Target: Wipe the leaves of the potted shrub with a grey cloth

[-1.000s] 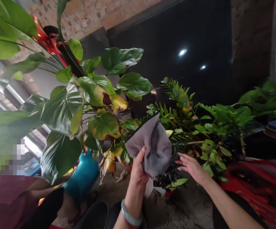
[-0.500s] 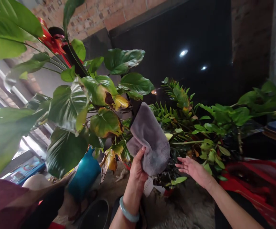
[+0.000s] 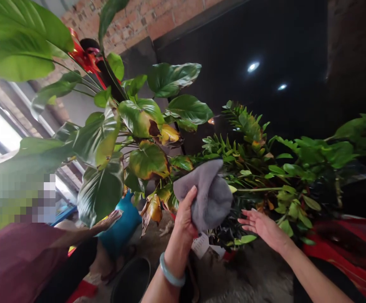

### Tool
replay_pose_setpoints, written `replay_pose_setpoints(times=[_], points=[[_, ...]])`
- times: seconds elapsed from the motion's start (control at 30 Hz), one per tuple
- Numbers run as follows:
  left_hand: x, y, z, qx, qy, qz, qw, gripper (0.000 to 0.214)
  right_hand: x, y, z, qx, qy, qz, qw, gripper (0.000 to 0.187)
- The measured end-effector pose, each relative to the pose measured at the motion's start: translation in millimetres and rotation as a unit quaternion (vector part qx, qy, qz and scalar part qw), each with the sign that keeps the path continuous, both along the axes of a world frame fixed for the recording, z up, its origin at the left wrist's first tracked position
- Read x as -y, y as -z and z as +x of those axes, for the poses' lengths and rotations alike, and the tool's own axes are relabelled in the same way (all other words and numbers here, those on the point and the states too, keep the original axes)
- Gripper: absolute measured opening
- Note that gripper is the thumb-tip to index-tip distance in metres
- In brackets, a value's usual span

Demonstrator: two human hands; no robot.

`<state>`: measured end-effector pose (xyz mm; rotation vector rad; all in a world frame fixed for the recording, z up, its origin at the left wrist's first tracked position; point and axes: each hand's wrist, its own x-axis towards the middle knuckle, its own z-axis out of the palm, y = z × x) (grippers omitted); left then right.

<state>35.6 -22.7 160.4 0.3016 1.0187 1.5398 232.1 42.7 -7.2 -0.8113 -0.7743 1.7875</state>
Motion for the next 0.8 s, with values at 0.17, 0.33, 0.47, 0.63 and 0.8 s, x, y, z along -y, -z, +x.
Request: replay_pose_setpoints(times=[0.17,0.33,0.47,0.63,0.8], points=[[19.6,56.9,-0.1,-0.036,0.094,-0.105,0.989,0.033,1.2,5.5,5.7,0.002,-0.011,0.017,1.000,0.034],[51.2,65.5,-19.7,-0.036,0.168,-0.051,0.984,0.042,2.6,9.0,13.7,0.016,0.013,0.009,1.000,0.032],[26.1,18.7,-43.6,0.001,0.002,-0.012,1.000,0.018,-0.2,12.6,13.7,0.028,0.029,0.001,0.999,0.029],[13.7,36.1,-51.8,0.001,-0.113,-0.066,0.991,0.014,0.3,11.9,10.9,0.025,0.027,-0.016,0.999,0.025],[53.8,64.7,-48.6,0.010,0.024,-0.172,0.985,0.022,2.6,10.5,13.8,0.030,0.028,-0.018,0.999,0.024]])
